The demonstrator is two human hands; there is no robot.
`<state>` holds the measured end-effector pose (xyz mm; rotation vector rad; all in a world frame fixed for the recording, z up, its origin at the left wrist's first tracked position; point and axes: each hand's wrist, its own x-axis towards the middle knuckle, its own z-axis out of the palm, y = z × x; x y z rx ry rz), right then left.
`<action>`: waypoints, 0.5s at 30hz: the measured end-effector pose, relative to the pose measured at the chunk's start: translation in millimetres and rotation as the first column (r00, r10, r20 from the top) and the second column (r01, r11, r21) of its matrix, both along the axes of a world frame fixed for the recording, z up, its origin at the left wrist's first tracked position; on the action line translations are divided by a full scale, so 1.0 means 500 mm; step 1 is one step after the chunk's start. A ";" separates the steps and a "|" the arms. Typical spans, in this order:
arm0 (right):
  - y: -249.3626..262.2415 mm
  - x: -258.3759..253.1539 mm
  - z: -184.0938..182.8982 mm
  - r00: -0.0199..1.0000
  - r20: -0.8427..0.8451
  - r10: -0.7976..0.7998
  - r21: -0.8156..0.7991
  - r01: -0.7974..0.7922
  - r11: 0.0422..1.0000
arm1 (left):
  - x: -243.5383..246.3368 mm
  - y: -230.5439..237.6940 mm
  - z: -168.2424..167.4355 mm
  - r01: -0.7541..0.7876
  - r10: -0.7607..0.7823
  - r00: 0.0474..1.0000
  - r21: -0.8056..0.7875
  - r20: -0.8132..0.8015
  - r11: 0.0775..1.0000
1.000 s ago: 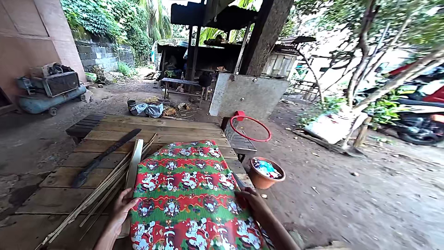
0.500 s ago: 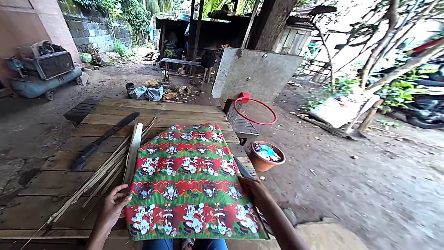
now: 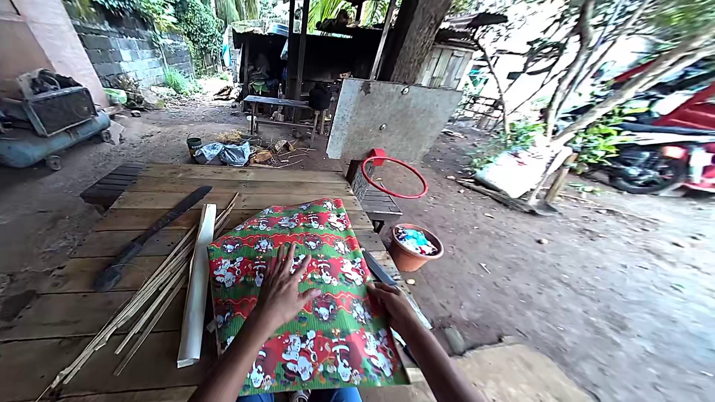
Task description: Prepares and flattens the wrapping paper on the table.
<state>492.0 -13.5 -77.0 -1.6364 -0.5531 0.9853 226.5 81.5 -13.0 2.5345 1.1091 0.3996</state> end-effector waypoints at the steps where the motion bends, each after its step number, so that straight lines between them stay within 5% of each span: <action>1: 0.000 0.002 -0.005 1.000 0.002 0.000 0.008 0.000 1.000 | 0.023 0.017 -0.005 0.006 -0.008 0.997 -0.033 -0.078 0.999; 8: -0.010 0.012 0.011 0.998 -0.019 -0.058 0.009 0.058 0.998 | 0.065 0.062 -0.048 -0.054 0.043 0.970 -0.040 -0.239 0.998; 15: -0.012 0.014 0.023 0.969 -0.229 -0.096 0.002 0.099 0.995 | 0.063 0.060 -0.047 -0.061 0.049 0.956 -0.033 -0.288 0.998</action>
